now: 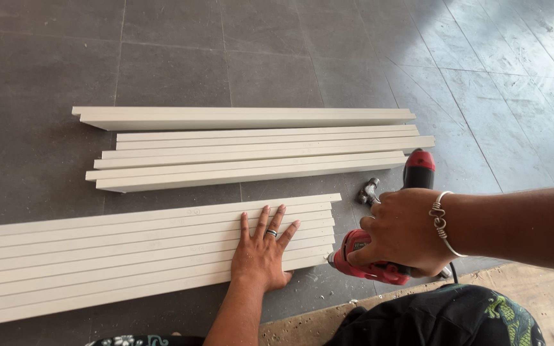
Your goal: The person is assembling white wooden planks on a tiled floor. They use a hammer to attach metal brackets to the ends of the planks and a power drill to secure them further. The planks are arranged in a stack, and the person works on them one by one.
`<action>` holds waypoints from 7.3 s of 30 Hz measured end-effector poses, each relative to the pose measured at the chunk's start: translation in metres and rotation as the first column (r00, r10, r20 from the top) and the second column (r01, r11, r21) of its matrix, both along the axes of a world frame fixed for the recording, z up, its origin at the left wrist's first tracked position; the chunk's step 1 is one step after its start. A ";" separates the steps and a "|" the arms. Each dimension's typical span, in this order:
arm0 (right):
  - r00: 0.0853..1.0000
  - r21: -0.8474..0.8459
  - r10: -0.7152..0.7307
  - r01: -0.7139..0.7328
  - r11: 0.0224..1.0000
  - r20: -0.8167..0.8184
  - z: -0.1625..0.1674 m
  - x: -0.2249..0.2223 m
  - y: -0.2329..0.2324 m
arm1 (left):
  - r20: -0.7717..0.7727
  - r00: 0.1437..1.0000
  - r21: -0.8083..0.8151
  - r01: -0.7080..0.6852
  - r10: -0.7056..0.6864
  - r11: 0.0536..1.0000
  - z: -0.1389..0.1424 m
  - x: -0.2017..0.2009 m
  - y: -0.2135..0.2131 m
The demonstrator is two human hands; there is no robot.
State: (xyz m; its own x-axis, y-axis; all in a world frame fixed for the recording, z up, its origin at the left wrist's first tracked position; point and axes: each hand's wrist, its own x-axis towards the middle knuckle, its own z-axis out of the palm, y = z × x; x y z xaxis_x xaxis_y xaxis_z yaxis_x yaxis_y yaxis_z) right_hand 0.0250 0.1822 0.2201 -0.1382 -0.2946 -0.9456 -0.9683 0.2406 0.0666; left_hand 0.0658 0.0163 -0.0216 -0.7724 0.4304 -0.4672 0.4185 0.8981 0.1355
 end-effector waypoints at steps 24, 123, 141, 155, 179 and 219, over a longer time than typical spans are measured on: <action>0.800 -0.193 -0.600 0.583 0.789 -0.034 0.009 0.002 0.051 | 0.035 0.999 0.008 -0.005 0.005 1.000 0.004 -0.001 -0.002; 0.689 -0.318 -0.725 0.692 0.648 0.022 -0.008 -0.019 0.077 | 0.033 0.999 0.020 -0.011 0.010 1.000 0.002 -0.001 -0.002; 0.842 -0.124 -0.530 0.518 0.846 -0.100 0.000 -0.017 0.051 | 0.038 0.999 0.061 -0.019 0.016 0.998 0.002 0.001 0.000; 0.964 0.038 -0.267 0.267 0.963 -0.015 0.004 -0.039 0.014 | 0.014 1.000 0.102 -0.007 0.006 0.995 -0.010 0.003 0.005; 0.998 0.072 -0.051 0.053 0.996 -0.033 0.007 -0.034 -0.003 | 0.033 0.999 0.076 0.006 -0.008 0.997 -0.005 0.000 0.002; 0.636 -0.357 -0.771 0.713 0.603 -0.031 0.021 -0.038 0.068 | -0.155 0.948 0.392 -0.200 0.279 0.898 -0.020 -0.007 -0.005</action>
